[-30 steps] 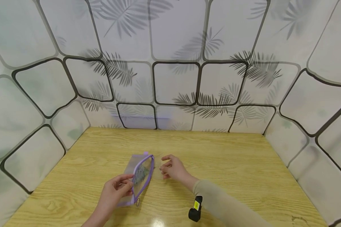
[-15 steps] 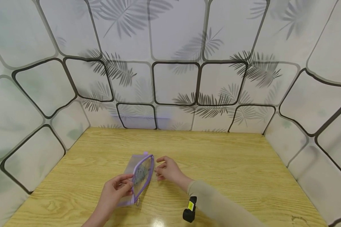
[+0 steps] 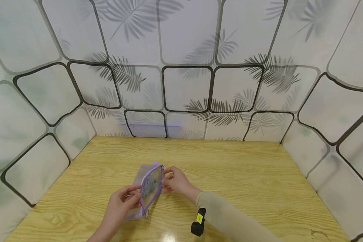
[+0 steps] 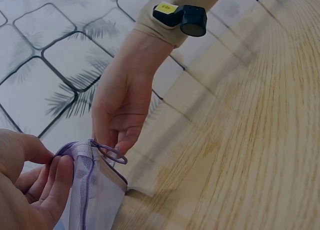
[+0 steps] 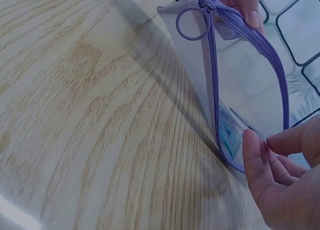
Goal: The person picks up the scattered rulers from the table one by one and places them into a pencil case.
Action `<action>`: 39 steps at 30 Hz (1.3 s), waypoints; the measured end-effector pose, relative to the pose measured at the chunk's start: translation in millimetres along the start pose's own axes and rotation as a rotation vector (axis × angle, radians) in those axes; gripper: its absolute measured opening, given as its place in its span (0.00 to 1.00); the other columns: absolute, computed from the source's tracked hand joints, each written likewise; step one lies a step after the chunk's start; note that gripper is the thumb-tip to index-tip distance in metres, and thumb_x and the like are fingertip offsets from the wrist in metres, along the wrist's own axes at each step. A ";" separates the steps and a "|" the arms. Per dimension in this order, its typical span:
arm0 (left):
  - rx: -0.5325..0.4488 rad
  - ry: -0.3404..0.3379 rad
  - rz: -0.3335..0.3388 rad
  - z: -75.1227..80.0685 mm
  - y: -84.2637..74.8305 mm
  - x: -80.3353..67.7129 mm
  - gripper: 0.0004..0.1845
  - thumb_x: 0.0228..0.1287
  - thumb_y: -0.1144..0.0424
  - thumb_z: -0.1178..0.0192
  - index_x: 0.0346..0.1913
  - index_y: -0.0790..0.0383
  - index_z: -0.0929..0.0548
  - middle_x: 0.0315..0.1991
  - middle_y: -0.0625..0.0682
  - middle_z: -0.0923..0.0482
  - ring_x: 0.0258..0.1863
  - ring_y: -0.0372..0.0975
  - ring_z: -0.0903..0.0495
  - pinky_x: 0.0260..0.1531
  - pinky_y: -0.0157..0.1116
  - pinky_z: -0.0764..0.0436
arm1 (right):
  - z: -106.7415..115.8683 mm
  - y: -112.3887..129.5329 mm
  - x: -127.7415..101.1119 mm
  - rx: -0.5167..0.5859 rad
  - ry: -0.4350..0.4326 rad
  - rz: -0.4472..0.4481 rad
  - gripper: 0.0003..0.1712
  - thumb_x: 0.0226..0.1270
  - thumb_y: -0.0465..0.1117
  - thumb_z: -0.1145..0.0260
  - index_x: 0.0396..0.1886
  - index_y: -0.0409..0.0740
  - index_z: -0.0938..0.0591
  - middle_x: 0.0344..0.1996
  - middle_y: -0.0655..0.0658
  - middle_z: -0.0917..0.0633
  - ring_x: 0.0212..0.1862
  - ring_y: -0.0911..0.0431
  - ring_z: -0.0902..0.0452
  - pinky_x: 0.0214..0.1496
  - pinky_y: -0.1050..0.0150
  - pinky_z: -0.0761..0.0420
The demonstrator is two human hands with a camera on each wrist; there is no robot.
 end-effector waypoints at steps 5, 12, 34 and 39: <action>-0.013 -0.012 -0.007 -0.2 -2.1 -0.7 0.17 0.64 0.75 0.40 0.56 0.75 0.21 0.37 0.58 0.19 0.29 0.36 0.16 0.32 0.30 0.11 | -2.4 1.0 0.4 0.013 0.007 -0.003 0.22 0.69 0.26 0.40 0.61 0.27 0.31 0.38 0.35 0.17 0.32 0.56 0.19 0.35 0.58 0.09; -0.034 -0.020 -0.014 0.2 -3.2 -1.3 0.17 0.63 0.77 0.40 0.55 0.75 0.21 0.38 0.59 0.19 0.29 0.36 0.16 0.32 0.31 0.10 | -4.5 2.1 2.1 0.007 0.008 -0.004 0.23 0.69 0.27 0.40 0.62 0.27 0.31 0.39 0.34 0.16 0.32 0.57 0.18 0.35 0.59 0.09; -0.054 -0.018 -0.024 1.1 -3.8 -0.7 0.16 0.63 0.77 0.40 0.55 0.75 0.21 0.37 0.58 0.19 0.28 0.35 0.16 0.32 0.31 0.10 | -16.0 -1.3 9.0 0.018 0.013 0.009 0.24 0.66 0.27 0.38 0.61 0.26 0.30 0.38 0.35 0.17 0.31 0.56 0.18 0.35 0.60 0.09; -0.055 -0.016 -0.023 1.8 -3.7 -0.4 0.16 0.63 0.77 0.40 0.55 0.75 0.21 0.37 0.58 0.20 0.28 0.35 0.16 0.33 0.31 0.10 | -16.3 1.9 5.4 -0.046 0.014 0.036 0.27 0.63 0.31 0.33 0.61 0.25 0.27 0.44 0.33 0.17 0.35 0.50 0.15 0.37 0.58 0.09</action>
Point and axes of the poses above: each hand's wrist, its own x-axis towards the middle knuckle, its own z-axis out of the back of the hand, y = z × x, the point moved 1 cm from there along x, towards the middle knuckle
